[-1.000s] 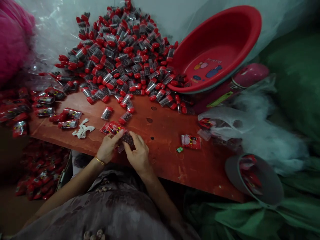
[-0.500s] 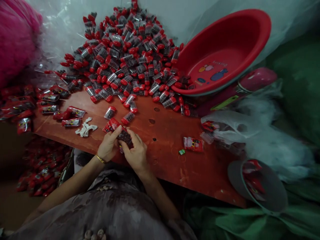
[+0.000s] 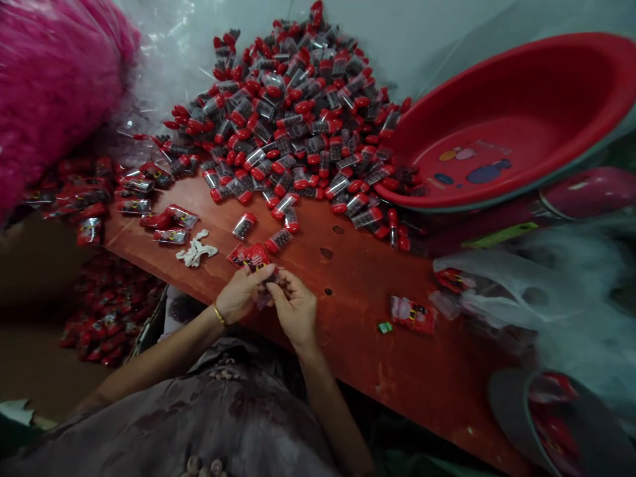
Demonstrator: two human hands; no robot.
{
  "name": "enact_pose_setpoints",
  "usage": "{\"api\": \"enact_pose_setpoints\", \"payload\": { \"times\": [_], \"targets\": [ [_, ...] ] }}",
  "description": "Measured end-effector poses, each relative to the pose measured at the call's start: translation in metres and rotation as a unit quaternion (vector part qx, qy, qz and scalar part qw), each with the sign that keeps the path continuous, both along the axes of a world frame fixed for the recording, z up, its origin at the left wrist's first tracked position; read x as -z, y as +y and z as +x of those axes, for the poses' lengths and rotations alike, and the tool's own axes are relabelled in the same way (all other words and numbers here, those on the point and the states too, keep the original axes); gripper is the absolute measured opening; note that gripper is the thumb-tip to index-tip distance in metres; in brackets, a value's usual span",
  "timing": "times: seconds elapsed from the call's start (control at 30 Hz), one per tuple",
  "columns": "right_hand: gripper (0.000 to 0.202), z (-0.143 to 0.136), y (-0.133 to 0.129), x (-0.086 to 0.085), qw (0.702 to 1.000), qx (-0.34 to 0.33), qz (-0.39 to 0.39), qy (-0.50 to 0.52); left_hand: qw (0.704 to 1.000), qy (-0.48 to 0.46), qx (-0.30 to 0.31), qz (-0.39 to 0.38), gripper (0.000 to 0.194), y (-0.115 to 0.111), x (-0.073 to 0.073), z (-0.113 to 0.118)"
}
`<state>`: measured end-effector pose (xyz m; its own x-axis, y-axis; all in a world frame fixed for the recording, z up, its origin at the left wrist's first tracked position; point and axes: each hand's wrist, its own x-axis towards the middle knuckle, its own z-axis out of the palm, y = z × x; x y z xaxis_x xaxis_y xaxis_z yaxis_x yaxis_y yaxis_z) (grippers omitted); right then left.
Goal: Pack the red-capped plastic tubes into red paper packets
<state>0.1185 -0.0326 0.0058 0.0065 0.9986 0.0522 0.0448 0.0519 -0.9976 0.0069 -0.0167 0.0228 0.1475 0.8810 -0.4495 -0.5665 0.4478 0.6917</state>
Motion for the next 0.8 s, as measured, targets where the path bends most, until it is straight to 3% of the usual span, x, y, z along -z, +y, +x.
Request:
{"api": "enact_pose_setpoints", "payload": {
  "times": [0.17,0.3,0.37,0.47,0.57,0.63,0.7,0.73,0.8],
  "targets": [
    [0.02,-0.016,0.005,0.007,0.999,0.021,-0.018,0.027,1.0,-0.008,0.014,0.004,0.04,-0.009,-0.001,-0.007],
    [0.02,-0.021,0.015,0.012,0.996,-0.048,0.041,-0.067,1.0,-0.016,-0.008,-0.019,0.034,-0.006,0.0,-0.036],
    [0.021,-0.016,0.023,0.015,0.985,-0.057,0.071,-0.149,0.998,-0.01,-0.046,-0.053,0.027,0.003,-0.001,-0.064],
    [0.026,-0.006,0.042,0.018,0.95,-0.012,0.086,-0.3,0.985,0.004,-0.165,-0.057,0.019,0.028,-0.008,-0.114],
    [0.034,-0.001,0.064,0.019,0.896,0.007,0.111,-0.431,0.97,0.007,-0.243,-0.017,0.04,0.05,-0.016,-0.146],
    [0.039,-0.002,0.077,0.019,0.859,-0.022,0.143,-0.491,0.971,0.042,-0.234,0.001,0.046,0.055,-0.016,-0.143],
    [0.04,-0.003,0.084,0.02,0.827,-0.067,0.165,-0.534,0.971,0.141,-0.19,0.034,0.042,0.049,-0.008,-0.123],
    [0.041,-0.002,0.085,0.021,0.814,-0.083,0.17,-0.55,0.958,0.223,-0.168,0.064,0.04,0.044,-0.002,-0.11],
    [0.041,0.004,0.081,0.022,0.797,-0.086,0.167,-0.575,0.887,0.418,-0.089,0.174,0.035,0.032,0.012,-0.084]
  ]
}}
